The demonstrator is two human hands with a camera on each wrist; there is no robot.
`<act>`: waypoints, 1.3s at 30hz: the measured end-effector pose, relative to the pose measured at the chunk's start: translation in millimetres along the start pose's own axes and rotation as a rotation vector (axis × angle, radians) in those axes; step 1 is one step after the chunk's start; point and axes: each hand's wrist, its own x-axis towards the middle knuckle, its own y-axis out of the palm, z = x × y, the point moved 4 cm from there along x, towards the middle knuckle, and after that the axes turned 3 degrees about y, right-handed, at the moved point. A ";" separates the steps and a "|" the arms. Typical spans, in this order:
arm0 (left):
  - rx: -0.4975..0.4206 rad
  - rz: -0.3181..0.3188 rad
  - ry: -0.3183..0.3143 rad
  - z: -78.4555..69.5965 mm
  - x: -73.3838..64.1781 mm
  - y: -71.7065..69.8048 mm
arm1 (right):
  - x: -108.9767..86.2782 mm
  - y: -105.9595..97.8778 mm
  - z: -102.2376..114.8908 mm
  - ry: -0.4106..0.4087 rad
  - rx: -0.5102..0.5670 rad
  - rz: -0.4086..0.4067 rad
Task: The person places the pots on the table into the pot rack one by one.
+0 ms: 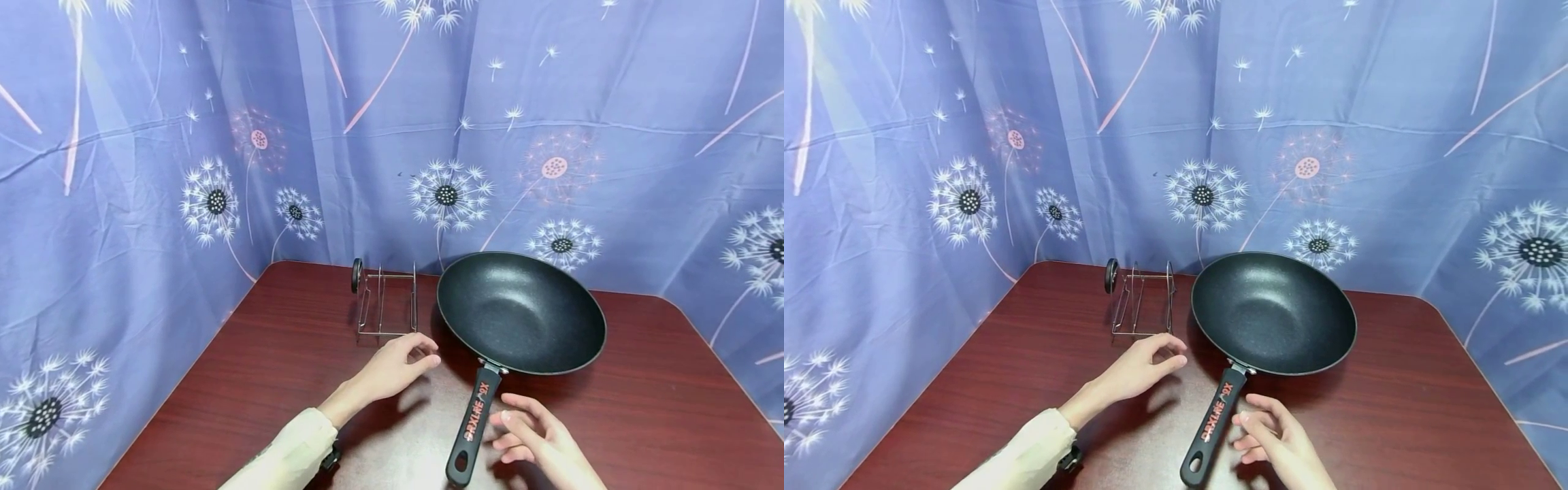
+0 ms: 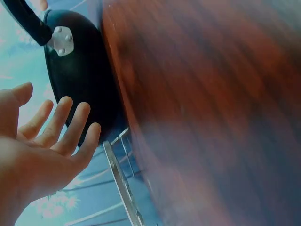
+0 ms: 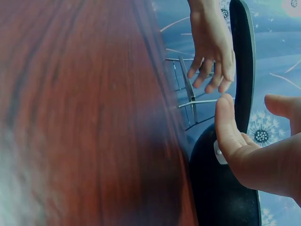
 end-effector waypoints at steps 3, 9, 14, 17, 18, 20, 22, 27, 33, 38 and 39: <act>-0.032 0.018 0.009 -3.1 1.2 6.1 | 0.7 4.5 -0.2 0.005 0.030 0.020; -0.103 0.046 0.003 -5.1 3.4 16.4 | 2.1 11.7 -1.9 0.072 0.067 0.014; -0.152 0.061 -0.020 -7.5 4.6 21.6 | 1.2 20.6 -4.5 0.083 0.113 0.041; -0.167 0.067 -0.028 -10.9 5.3 24.1 | 0.6 26.7 -6.4 0.083 0.140 0.061; -0.170 0.068 -0.028 -11.7 5.8 25.3 | 0.4 28.5 -7.0 0.082 0.150 0.066; -0.177 0.068 -0.026 -12.9 7.0 28.2 | 0.6 31.2 -7.9 0.089 0.173 0.073; -0.183 0.069 -0.020 -13.1 8.4 31.5 | 0.7 33.5 -8.0 0.081 0.194 0.088; -0.201 0.076 -0.014 -15.6 10.7 38.1 | 1.6 38.0 -7.8 0.077 0.229 0.113; -0.208 0.089 -0.013 -18.3 11.9 44.7 | 1.3 42.0 -7.8 0.088 0.242 0.106; -0.247 0.092 -0.023 -20.7 13.6 49.7 | 0.9 44.5 -6.1 0.085 0.268 0.113; -0.254 0.093 -0.024 -21.1 14.0 51.0 | 0.9 45.1 -6.2 0.090 0.279 0.112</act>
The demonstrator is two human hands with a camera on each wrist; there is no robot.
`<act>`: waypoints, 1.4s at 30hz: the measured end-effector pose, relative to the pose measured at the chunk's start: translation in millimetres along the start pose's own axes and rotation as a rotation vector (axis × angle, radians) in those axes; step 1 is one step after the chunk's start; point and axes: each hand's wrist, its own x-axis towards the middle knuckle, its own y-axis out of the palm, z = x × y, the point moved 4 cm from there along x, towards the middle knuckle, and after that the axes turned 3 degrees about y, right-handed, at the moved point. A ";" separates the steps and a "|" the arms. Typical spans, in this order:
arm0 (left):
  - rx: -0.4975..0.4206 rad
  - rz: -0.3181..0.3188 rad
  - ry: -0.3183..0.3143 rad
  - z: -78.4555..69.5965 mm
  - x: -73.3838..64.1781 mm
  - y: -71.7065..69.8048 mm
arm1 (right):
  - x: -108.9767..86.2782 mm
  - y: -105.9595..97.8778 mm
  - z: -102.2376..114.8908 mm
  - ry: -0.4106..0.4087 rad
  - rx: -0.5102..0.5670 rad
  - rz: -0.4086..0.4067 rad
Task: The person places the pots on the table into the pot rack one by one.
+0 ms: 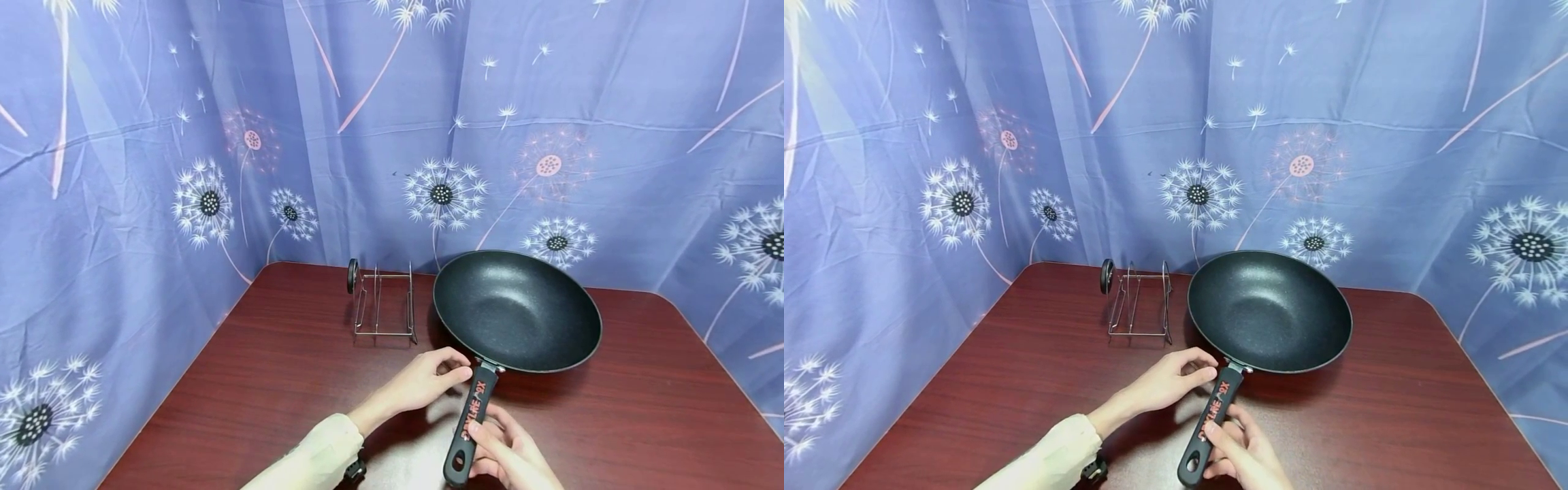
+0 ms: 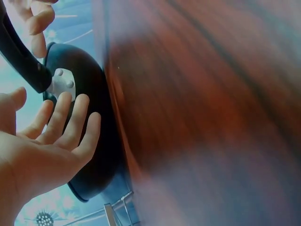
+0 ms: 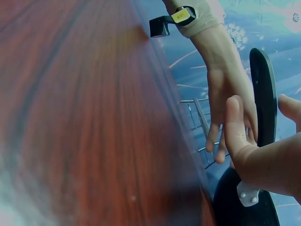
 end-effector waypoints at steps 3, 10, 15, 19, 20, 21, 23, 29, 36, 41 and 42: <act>-0.035 0.005 -0.004 -0.4 1.4 4.3 | 0.5 1.2 -2.1 0.016 0.059 -0.002; -0.106 0.006 -0.020 -3.0 5.3 12.1 | 3.1 1.1 -4.9 -0.031 0.233 0.055; -0.124 0.005 -0.031 -7.1 6.9 14.6 | 3.2 2.2 -5.5 0.007 0.259 0.066; -0.180 0.007 -0.037 -7.5 8.0 17.1 | 2.3 6.3 -5.6 0.061 0.259 0.062; -0.194 0.008 -0.038 -7.4 8.2 17.7 | 2.1 7.4 -5.3 0.065 0.259 0.066; -0.208 0.010 -0.036 -7.1 8.4 18.4 | 1.9 8.7 -4.9 0.063 0.258 0.076; -0.232 0.015 -0.032 -6.7 8.7 19.4 | 1.6 10.4 -3.6 0.051 0.264 0.097; -0.305 0.028 -0.053 -5.7 8.3 22.8 | 0.5 13.3 -2.2 0.041 0.274 0.096; -0.375 0.011 -0.109 -3.2 7.4 26.8 | 0.3 17.0 -5.7 0.085 0.280 0.016; -0.491 -0.001 -0.180 -1.0 7.4 30.3 | 0.9 18.9 -7.6 0.069 0.310 0.033; -0.531 0.005 -0.201 -0.7 7.4 31.4 | 1.2 19.0 -7.8 0.061 0.315 0.046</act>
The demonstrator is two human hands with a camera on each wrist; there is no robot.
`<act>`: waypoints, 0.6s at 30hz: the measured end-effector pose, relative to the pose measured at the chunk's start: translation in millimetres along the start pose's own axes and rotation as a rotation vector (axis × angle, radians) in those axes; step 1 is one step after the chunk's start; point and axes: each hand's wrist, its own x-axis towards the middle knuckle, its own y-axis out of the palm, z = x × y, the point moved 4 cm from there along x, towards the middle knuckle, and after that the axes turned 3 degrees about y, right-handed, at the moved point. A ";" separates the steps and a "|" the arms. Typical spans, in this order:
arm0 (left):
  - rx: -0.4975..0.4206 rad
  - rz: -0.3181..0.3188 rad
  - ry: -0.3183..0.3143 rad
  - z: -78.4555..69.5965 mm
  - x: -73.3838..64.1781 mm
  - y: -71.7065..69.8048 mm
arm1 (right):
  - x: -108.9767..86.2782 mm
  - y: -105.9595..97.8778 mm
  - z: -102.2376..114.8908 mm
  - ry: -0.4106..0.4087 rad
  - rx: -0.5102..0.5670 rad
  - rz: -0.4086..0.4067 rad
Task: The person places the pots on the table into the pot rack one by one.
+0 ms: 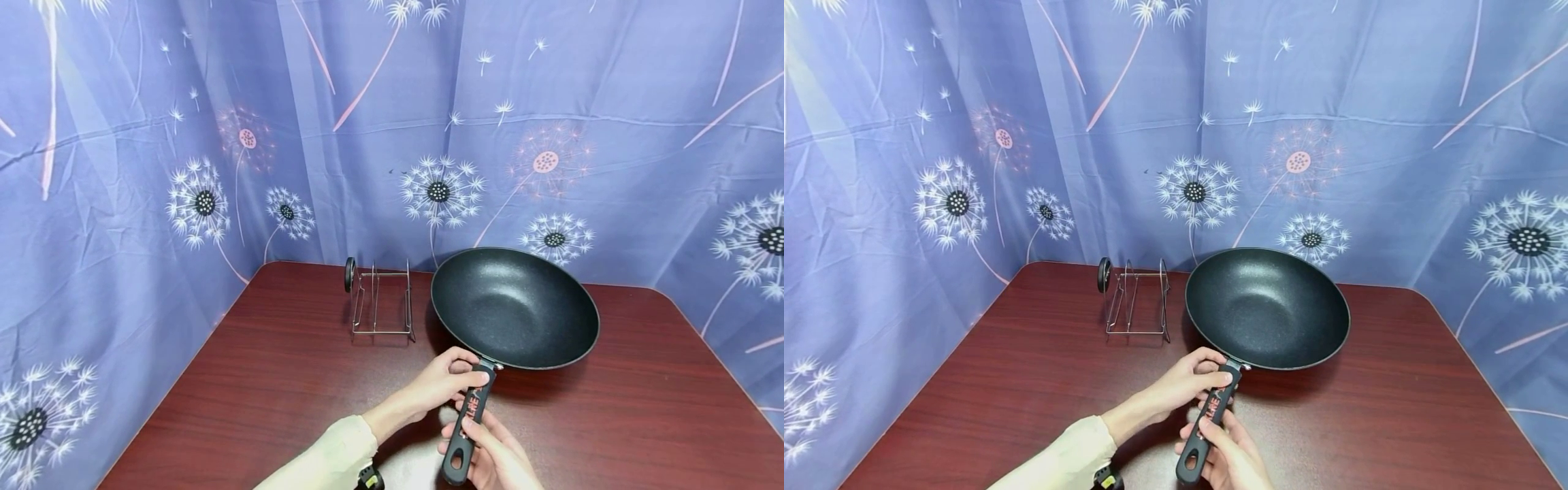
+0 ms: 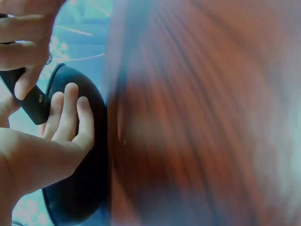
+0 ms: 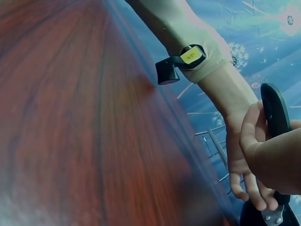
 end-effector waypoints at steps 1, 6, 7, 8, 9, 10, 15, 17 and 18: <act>-0.040 0.006 -0.022 0.9 -0.1 1.2 | 0.3 0.0 -0.2 -0.002 0.006 0.012; -0.170 0.062 -0.090 1.7 -0.3 8.0 | 0.4 1.2 -0.2 -0.034 0.059 0.113; -0.182 0.072 -0.092 1.5 -0.1 9.2 | 0.2 2.0 -0.3 -0.042 0.074 0.134; -0.190 0.083 -0.092 1.3 0.2 10.2 | 0.2 3.1 -0.4 -0.053 0.088 0.158; -0.194 0.096 -0.091 1.0 0.4 11.4 | 0.1 4.3 -0.4 -0.066 0.101 0.178; -0.199 0.107 -0.091 0.9 0.6 12.5 | 0.0 5.6 -0.5 -0.078 0.110 0.195; -0.202 0.141 -0.079 0.4 2.0 17.4 | 1.0 10.4 -2.1 -0.103 0.113 0.181; -0.199 0.132 -0.079 0.1 3.1 18.4 | 1.9 11.3 -3.2 -0.099 0.076 0.115; -0.198 0.125 -0.083 -0.1 3.8 18.9 | 2.4 11.7 -4.0 -0.094 0.055 0.073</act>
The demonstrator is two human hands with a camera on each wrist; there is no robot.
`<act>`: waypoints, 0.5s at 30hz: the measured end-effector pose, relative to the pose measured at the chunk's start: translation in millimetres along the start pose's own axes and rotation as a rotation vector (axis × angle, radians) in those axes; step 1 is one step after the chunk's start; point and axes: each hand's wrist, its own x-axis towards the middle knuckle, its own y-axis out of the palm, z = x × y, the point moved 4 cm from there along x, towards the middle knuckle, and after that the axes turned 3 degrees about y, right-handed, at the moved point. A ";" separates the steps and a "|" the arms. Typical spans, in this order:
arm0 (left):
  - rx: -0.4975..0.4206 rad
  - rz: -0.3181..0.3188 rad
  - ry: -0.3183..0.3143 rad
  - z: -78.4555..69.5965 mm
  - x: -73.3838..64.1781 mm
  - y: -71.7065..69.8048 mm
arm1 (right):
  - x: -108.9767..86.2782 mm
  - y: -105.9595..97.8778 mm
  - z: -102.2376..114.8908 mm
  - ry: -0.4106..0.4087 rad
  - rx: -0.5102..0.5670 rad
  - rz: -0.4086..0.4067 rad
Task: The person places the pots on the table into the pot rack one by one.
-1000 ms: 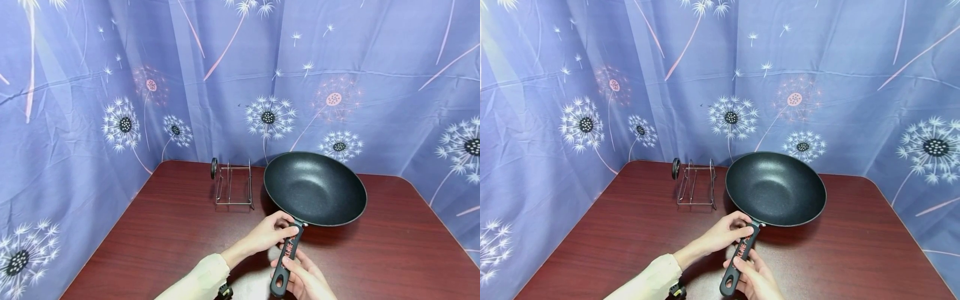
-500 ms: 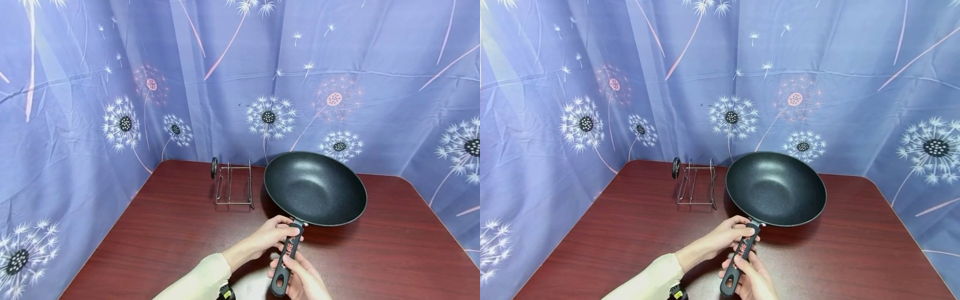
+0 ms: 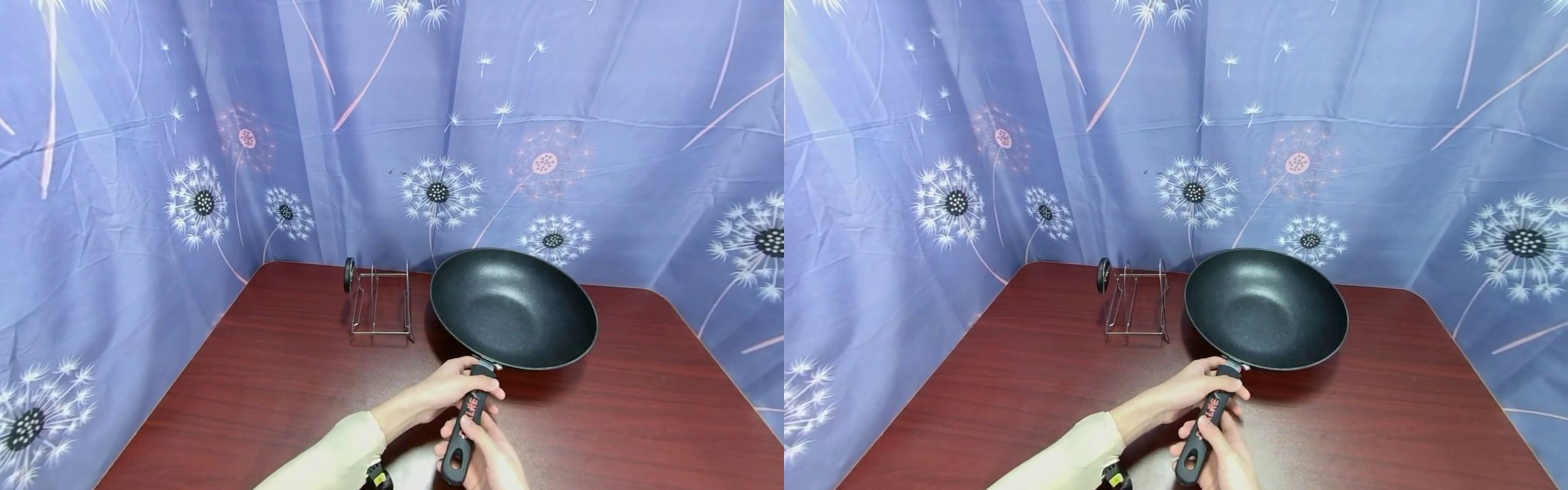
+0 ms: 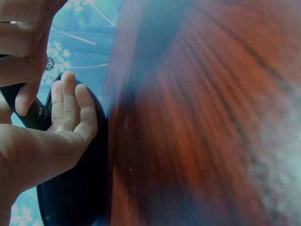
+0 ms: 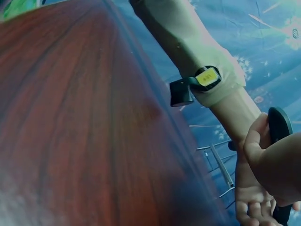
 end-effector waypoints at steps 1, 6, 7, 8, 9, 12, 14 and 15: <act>-0.001 -0.006 -0.005 0.0 0.8 0.3 | 0.4 0.1 -1.0 0.007 -0.015 -0.046; -0.005 -0.026 -0.034 -0.1 4.4 1.9 | 1.3 1.5 -4.2 0.029 -0.080 -0.207; -0.010 -0.027 -0.039 0.1 5.0 2.1 | 1.3 1.9 -4.3 0.028 -0.084 -0.222; -0.017 -0.028 -0.044 0.2 5.5 2.2 | 1.3 2.6 -4.4 0.025 -0.092 -0.231; -0.026 -0.028 -0.049 0.5 6.0 2.2 | 1.2 3.3 -4.4 0.022 -0.107 -0.236; -0.043 -0.028 -0.064 1.4 7.5 1.7 | 1.0 4.5 -4.7 0.008 -0.162 -0.274; -0.050 -0.022 -0.072 1.4 8.0 1.6 | 1.3 5.5 -5.3 -0.021 -0.211 -0.291; -0.048 -0.016 -0.074 1.4 8.4 1.5 | 1.4 5.9 -5.8 -0.030 -0.240 -0.301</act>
